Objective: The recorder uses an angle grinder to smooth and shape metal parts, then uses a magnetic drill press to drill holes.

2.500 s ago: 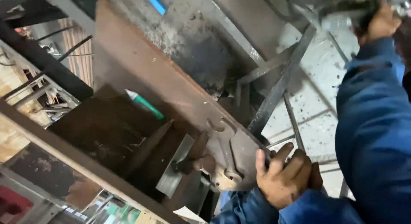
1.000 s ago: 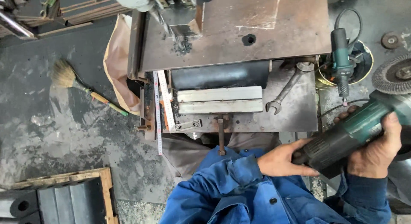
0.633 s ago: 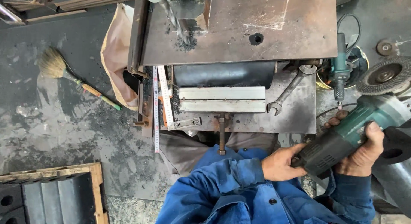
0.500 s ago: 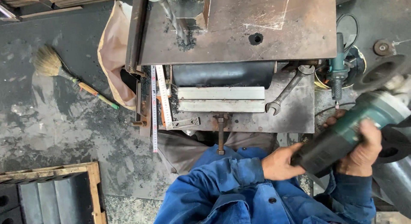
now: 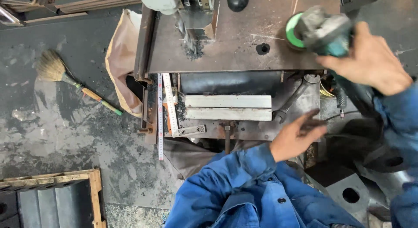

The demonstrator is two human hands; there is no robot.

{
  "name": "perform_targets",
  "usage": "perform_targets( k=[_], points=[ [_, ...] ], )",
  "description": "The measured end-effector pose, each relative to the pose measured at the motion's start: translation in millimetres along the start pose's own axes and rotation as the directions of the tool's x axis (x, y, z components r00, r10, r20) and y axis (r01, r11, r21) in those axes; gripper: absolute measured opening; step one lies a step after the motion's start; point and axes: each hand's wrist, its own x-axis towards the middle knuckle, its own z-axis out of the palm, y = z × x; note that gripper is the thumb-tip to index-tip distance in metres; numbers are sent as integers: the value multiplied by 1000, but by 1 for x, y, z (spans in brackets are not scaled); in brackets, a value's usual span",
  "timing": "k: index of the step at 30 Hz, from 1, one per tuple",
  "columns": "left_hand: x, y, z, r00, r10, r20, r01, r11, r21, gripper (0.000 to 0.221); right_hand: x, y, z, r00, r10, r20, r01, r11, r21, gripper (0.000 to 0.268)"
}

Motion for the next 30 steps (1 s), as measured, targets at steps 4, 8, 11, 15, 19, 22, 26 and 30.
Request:
perform_targets(
  k=[4, 8, 11, 15, 19, 22, 26, 30],
  points=[
    [62, 2, -3, 999, 22, -44, -28, 989, -148, 73, 40, -8, 12, 989, -147, 14, 147, 983, -112, 84],
    [129, 17, -3, 996, -86, 27, 86, 806, -586, 79, 72, -5, 21, 988, -132, 81, 137, 989, -56, 88],
    [169, 45, -13, 990, -118, 72, 134, 680, -721, 84, 111, 19, 31, 984, -171, 42, 174, 981, -84, 90],
    [186, 82, -25, 979, -205, 21, 160, 693, -703, 86, 133, 26, 25, 980, -196, -44, 191, 976, -104, 84],
    [216, 69, -27, 985, -165, -52, 81, 705, -705, 87, 138, 9, 21, 953, -296, 58, 301, 947, -115, 88],
    [230, 53, -24, 983, -173, -63, 66, 651, -756, 84, 137, -6, 16, 964, -257, 70, 265, 953, -145, 84],
    [247, 32, -21, 976, -55, -212, -124, 657, -743, 78, 145, -22, 9, 976, -192, 103, 209, 960, -187, 83],
    [234, 62, -37, 963, -168, -213, -62, 629, -775, 76, 138, -26, 12, 971, -208, 123, 222, 968, -118, 83]
  ],
)
